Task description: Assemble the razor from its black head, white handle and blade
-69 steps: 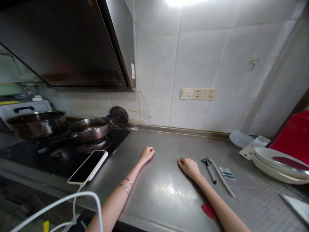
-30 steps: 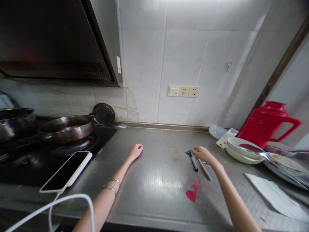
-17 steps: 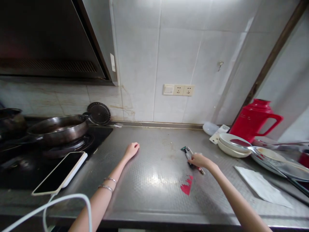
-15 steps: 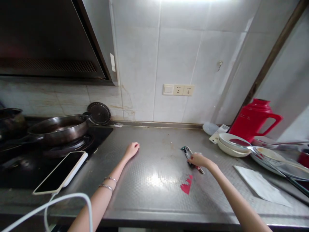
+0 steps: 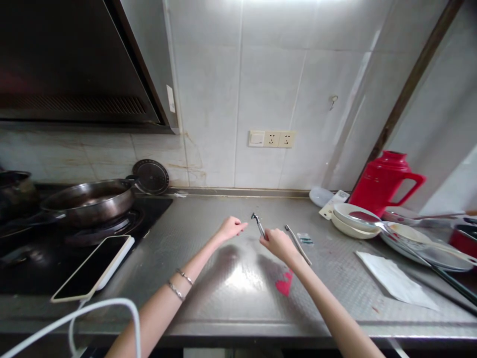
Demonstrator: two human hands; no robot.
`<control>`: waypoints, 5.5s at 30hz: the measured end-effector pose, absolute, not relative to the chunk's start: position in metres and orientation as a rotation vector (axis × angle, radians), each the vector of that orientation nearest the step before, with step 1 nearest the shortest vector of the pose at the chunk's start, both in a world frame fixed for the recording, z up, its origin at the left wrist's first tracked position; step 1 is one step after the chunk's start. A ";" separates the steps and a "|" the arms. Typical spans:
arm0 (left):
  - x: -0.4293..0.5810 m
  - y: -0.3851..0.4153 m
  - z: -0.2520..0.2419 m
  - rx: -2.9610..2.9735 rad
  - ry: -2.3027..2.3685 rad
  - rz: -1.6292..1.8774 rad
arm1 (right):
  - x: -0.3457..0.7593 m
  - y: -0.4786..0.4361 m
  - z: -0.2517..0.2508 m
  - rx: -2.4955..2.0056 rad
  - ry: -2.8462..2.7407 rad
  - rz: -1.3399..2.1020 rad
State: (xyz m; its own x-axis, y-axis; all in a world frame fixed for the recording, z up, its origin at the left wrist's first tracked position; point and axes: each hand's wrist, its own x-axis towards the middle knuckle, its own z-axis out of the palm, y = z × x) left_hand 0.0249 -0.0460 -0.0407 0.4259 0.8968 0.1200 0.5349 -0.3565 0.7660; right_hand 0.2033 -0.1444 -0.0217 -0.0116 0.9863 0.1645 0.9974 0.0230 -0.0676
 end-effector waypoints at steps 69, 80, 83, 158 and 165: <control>0.008 -0.061 -0.057 2.430 1.766 0.184 | 0.186 -0.120 -0.051 -2.185 -2.097 0.212; 0.012 -0.059 -0.062 2.403 1.808 0.196 | 0.131 -0.110 -0.054 -2.175 -2.035 0.225; 0.013 -0.058 -0.061 2.371 1.832 0.189 | 0.129 -0.110 -0.055 -2.163 -2.051 0.224; 0.048 -0.037 -0.052 2.728 1.234 0.223 | 0.266 -0.102 -0.066 -1.413 -2.062 0.426; 0.048 -0.038 -0.053 2.737 1.246 0.258 | 0.270 -0.091 -0.079 -1.398 -2.011 0.428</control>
